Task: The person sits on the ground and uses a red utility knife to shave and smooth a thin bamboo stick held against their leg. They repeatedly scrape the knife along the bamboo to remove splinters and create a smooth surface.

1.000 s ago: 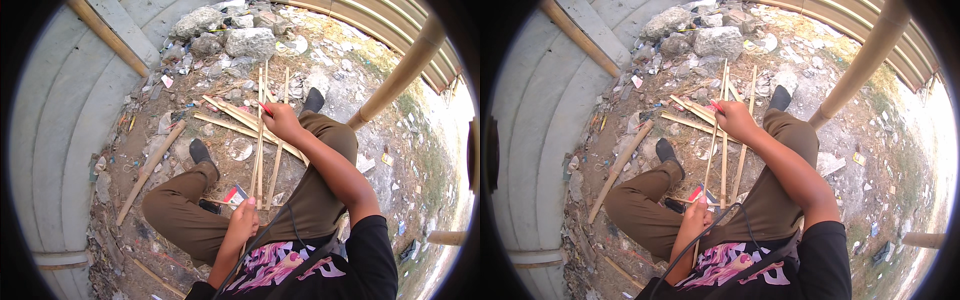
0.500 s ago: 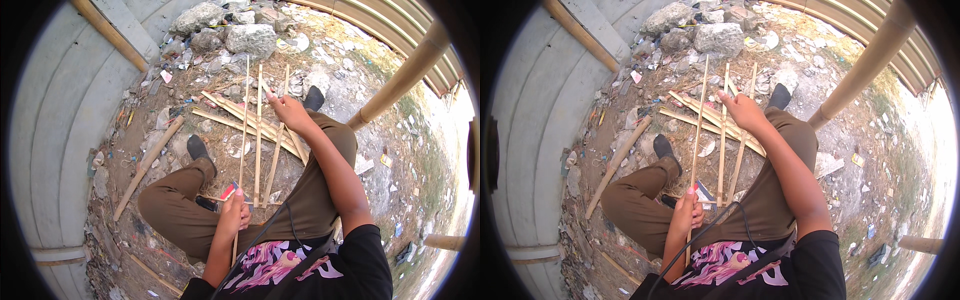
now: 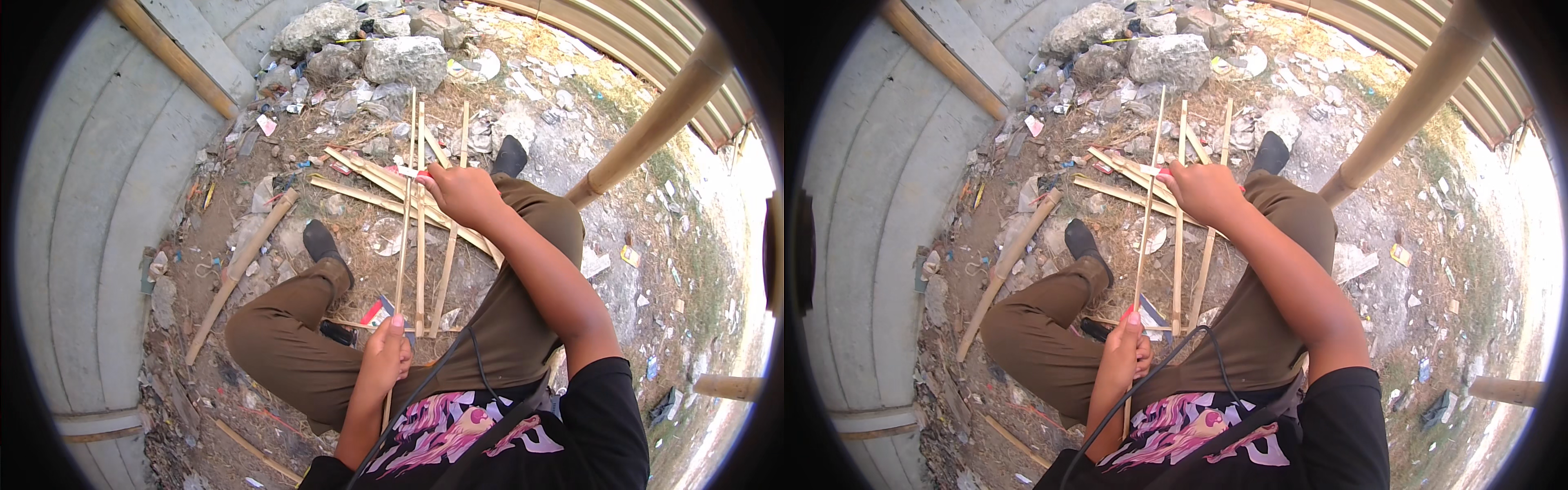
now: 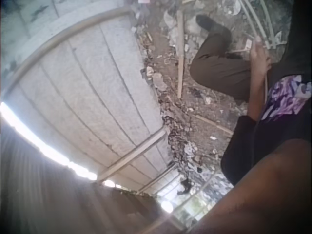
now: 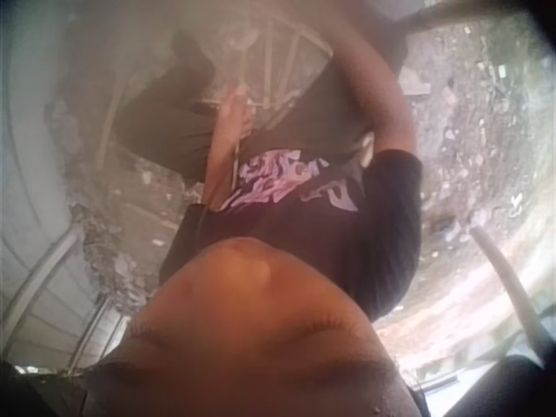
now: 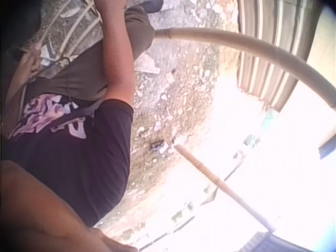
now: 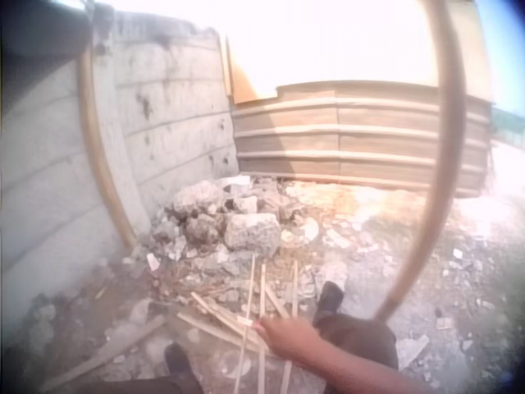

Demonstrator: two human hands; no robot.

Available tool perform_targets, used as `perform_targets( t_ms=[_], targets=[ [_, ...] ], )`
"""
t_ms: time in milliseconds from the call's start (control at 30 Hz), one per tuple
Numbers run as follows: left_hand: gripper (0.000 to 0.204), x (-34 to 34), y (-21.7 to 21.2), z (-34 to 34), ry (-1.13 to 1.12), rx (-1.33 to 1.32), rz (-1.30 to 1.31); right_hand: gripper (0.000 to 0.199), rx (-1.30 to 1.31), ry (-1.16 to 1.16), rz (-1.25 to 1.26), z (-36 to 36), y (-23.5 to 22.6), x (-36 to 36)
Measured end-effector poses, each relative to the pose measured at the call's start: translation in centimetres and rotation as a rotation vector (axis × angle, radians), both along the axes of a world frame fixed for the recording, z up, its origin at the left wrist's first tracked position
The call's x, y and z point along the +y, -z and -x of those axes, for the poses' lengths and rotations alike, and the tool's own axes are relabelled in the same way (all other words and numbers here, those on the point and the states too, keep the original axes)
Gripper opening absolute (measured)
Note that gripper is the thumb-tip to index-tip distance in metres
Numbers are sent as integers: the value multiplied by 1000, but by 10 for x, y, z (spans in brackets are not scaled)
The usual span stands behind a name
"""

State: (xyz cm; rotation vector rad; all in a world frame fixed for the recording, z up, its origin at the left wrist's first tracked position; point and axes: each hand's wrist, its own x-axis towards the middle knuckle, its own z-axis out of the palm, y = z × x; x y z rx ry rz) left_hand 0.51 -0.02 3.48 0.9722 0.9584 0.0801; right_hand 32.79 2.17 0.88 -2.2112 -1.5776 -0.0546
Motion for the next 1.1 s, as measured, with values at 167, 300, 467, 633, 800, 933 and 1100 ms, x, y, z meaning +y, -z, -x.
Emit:
perform_targets(
  t_ms=[167, 300, 467, 633, 800, 933, 1100],
  targets=[
    [41, 0, 0, 2, 2, -5, -22, 44, -75, -8, -4, 4, -5, -3],
    [42, -2, 1, 2, 13, 3, -79, 41, -190, 4, -69, 3, 3, 0],
    [42, -2, -1, 2, -9, 1, -88, 41, -294, 26, -212, 9, 13, 10],
    [40, -2, -3, 1, -16, -24, -41, 46, -258, 122, -195, 14, 14, 14],
    [38, -7, 8, 8, 15, -32, -40, 55, 1688, 141, 170, -14, -7, 8],
    [38, -7, 3, 5, 7, -41, -44, 50, 1328, 229, -94, -6, -9, 9],
    [39, -6, -1, 5, -1, -32, -48, 37, 722, 53, -175, -8, 11, 12]
  ],
)
